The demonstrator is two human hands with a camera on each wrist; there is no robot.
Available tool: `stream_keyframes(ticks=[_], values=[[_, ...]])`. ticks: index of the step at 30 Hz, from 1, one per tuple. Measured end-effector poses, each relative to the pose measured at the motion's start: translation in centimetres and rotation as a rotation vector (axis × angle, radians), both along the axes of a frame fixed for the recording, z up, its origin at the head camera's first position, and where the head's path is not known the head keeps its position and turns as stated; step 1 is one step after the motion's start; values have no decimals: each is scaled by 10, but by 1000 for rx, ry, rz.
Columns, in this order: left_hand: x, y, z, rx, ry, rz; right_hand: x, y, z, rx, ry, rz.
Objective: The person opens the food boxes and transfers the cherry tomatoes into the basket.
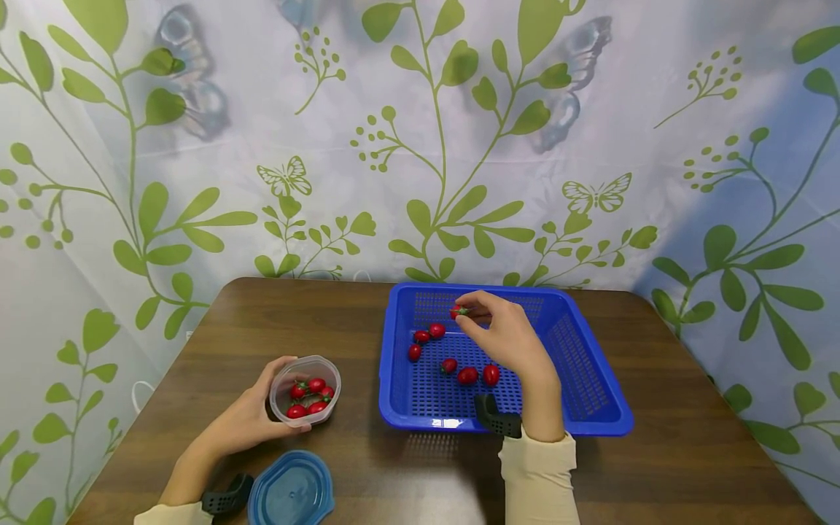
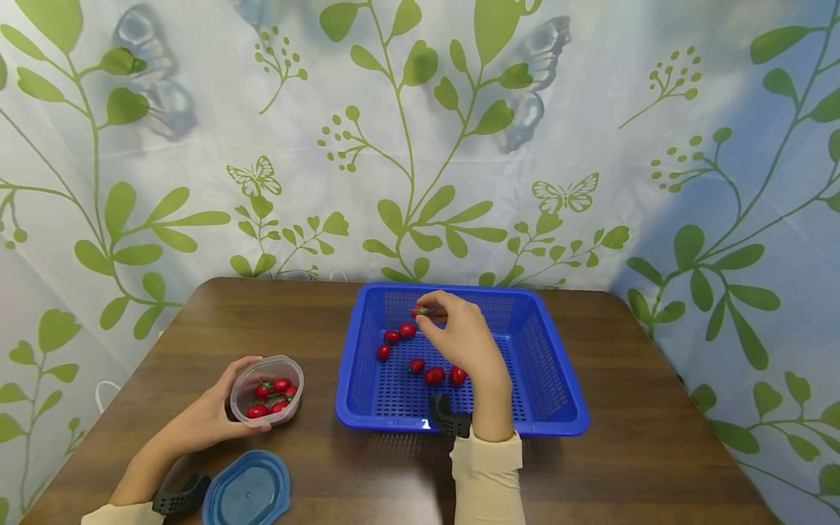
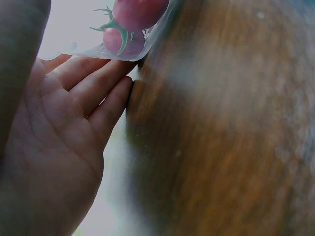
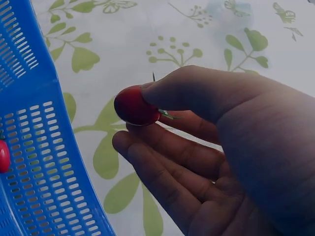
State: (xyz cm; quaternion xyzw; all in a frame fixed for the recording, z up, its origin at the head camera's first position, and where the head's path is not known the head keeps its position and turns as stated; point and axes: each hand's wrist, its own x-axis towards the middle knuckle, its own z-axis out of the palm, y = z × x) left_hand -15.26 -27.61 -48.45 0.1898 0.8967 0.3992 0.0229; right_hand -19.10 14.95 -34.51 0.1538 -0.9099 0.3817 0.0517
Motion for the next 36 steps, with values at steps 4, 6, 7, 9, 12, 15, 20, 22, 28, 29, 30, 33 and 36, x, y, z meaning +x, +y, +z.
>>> stream_keyframes(ticks=[4, 6, 7, 9, 12, 15, 20, 22, 28, 29, 30, 33, 36], values=[[0, 0, 1, -1, -1, 1, 0, 2, 0, 24, -30, -27], [0, 1, 1, 0, 0, 1, 0, 3, 0, 40, -42, -43], [0, 1, 2, 1, 0, 0, 0, 3, 0, 46, -49, -49], [0, 1, 2, 1, 2, 0, 0, 4, 0, 57, -57, -55], [0, 0, 1, -1, 6, 0, 0, 5, 0, 62, -65, -55], [0, 0, 0, -2, 12, -2, 0, 6, 0, 61, -77, -54], [0, -1, -1, 13, 13, -13, 0, 7, -1, 67, -95, -59], [0, -1, -1, 15, 11, -13, -1, 7, -1, 70, -99, -63], [0, -1, -1, 6, 11, -7, -3, 8, -2, 82, -90, -70], [0, 0, -1, 5, 12, -7, -3, 8, -2, 84, -88, -71], [0, 0, -1, 5, 12, -7, -3, 8, -2, 85, -88, -70], [1, 0, 0, 6, 10, -6, -2, 9, -3, 81, -94, -71], [0, 0, 0, 6, 10, -6, -1, 9, -3, 75, -92, -68]])
